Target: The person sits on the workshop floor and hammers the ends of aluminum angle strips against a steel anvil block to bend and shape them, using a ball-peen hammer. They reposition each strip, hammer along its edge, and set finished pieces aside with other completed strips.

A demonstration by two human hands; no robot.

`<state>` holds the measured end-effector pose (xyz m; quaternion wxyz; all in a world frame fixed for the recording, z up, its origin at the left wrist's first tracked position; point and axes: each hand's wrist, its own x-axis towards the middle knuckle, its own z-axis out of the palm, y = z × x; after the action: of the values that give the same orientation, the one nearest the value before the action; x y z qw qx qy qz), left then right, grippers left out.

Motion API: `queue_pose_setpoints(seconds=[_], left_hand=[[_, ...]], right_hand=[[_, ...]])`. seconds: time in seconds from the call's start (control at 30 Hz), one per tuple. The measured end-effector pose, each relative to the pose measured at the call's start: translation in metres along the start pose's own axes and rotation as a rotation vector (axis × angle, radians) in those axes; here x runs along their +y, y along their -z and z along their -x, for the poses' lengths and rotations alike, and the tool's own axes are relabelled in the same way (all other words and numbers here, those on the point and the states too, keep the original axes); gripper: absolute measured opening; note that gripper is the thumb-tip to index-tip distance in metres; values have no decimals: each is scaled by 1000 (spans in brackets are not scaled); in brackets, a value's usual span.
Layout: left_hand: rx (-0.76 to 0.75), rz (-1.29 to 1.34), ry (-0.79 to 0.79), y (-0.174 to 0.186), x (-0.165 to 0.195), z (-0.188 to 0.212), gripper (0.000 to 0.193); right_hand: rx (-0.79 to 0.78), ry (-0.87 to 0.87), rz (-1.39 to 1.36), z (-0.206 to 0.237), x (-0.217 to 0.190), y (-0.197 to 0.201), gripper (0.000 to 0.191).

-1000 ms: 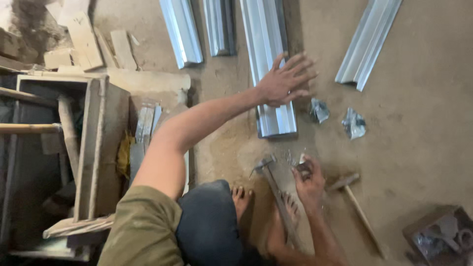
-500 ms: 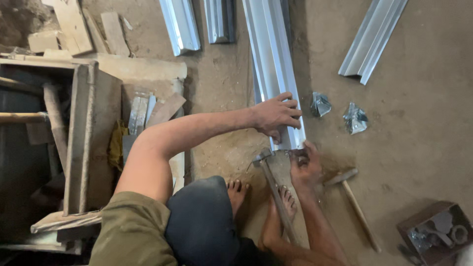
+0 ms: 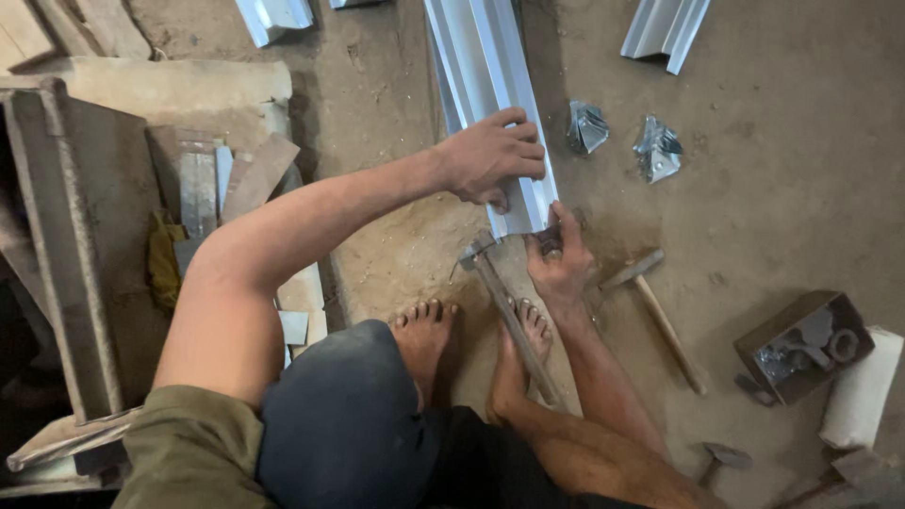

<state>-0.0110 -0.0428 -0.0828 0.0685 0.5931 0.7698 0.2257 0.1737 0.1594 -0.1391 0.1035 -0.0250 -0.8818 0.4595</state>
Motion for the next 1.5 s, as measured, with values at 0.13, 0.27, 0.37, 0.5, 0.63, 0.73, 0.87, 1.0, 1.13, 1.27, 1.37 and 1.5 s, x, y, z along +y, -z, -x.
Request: queue_pose_setpoints(seconds=[0.13,0.27,0.37,0.5,0.63,0.73,0.87,1.0,1.13,1.27,1.37,1.5], left_hand=[[17,-5,22,1,3,2,69],[39,-14,27,-6,3,2,64],[34,-16,34,-13,1,4,55],[-4,-50,63,-20,0,6,35],[39,-91,90,-21,2,5,28],[104,-26,85,-19,7,5,32],[139,8,57,-11,13,4,34],[106,58,93,1,18,3,44],[83,-82,118,9,30,3,78],[96,-76,247,6,49,6,100],[167,-101,298,-1,60,13,94],[214,-176,313,-16,61,22,90]], right_hand=[[65,256,128,-8,6,0,61],[34,374,189,-20,9,3,54],[-42,219,180,-16,5,6,45],[-179,-154,-55,9,-10,9,40],[-82,-390,-507,26,-21,-5,51],[-31,-275,-388,26,-20,-13,50],[-30,-169,-524,18,-18,-17,52],[-116,-331,-377,8,-24,-9,61],[-210,-93,-413,-9,-34,4,98],[-427,-278,-294,-19,-43,12,110],[-482,-398,-365,-18,-47,11,112],[-419,-232,-636,-10,-45,6,114]])
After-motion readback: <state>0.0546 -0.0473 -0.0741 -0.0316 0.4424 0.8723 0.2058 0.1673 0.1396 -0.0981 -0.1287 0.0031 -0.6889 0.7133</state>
